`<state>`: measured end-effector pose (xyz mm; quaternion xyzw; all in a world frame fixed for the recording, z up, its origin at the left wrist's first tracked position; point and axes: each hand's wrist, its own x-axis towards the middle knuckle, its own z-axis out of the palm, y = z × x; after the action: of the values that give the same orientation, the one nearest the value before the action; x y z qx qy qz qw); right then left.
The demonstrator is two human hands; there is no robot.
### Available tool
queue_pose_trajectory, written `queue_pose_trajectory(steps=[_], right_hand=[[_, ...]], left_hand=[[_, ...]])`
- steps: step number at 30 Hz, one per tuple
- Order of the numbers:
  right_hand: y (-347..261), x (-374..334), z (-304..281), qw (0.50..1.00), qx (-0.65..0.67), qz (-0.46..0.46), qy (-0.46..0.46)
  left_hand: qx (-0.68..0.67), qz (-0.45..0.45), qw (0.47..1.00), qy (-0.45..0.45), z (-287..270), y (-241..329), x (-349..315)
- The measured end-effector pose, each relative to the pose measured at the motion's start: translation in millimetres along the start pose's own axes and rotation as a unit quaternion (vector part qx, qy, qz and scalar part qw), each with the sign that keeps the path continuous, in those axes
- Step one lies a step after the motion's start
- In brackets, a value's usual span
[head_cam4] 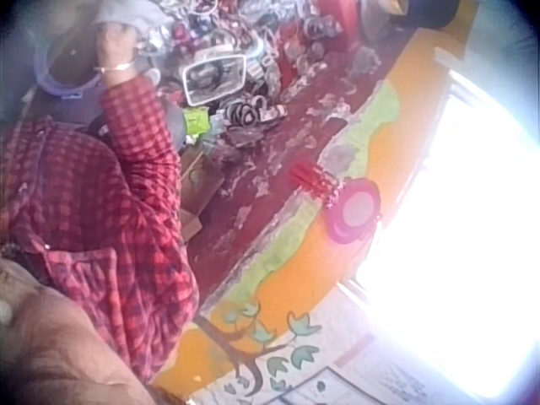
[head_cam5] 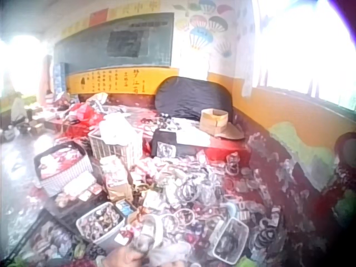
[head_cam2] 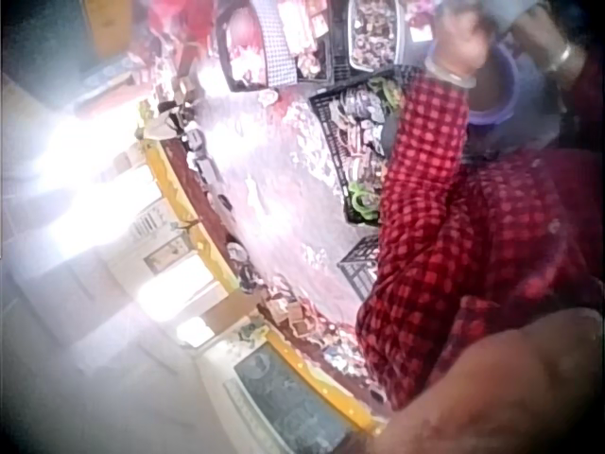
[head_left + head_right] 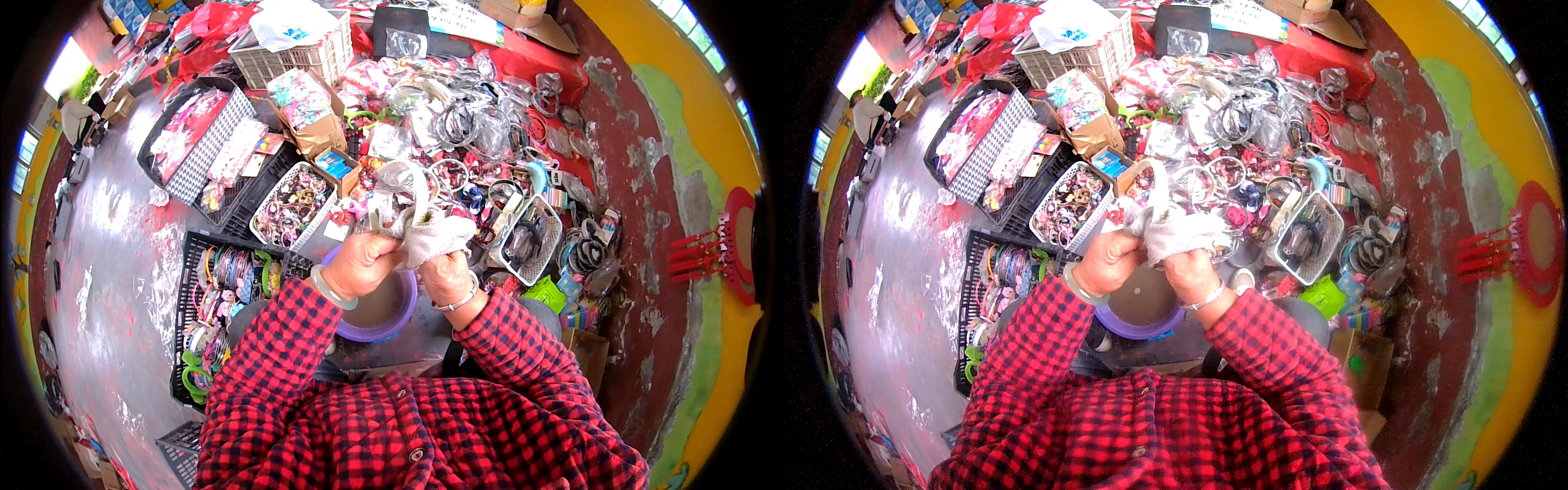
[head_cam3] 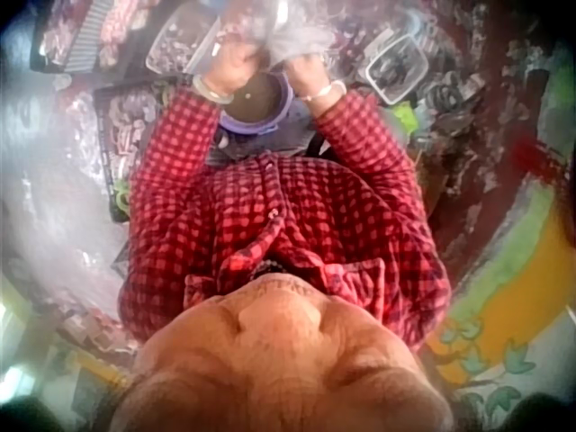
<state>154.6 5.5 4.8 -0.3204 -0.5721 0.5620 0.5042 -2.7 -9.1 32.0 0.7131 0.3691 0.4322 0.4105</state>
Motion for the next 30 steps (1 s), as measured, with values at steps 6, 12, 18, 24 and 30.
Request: queue_pose_trajectory(steps=[6, 12, 18, 24, 30], right_hand=[[5.3, 12.5, -9.7, 0.955, 0.277, 0.099, 0.029], [3.3, 26.4, -17.2, 0.896, 0.412, 0.164, -0.003], [-24.3, 16.6, -2.6, 0.911, 0.358, 0.190, -0.084], [-9.8, 16.0, -8.5, 0.920, 0.366, 0.138, -0.036], [-41.5, 31.3, -11.1, 0.867, 0.447, 0.214, 0.044]], left_hand=[[0.042, 0.070, 0.997, -0.014, 5.1, -3.9, -2.8], [0.071, 0.031, 0.997, -0.032, 5.4, -6.7, -4.7], [0.000, -0.076, 0.997, -0.010, 2.2, -0.8, -6.8], [0.052, 0.005, 0.999, -0.001, 1.8, -3.2, -2.0], [0.201, 0.149, 0.965, -0.082, -3.1, -16.0, -1.3]])
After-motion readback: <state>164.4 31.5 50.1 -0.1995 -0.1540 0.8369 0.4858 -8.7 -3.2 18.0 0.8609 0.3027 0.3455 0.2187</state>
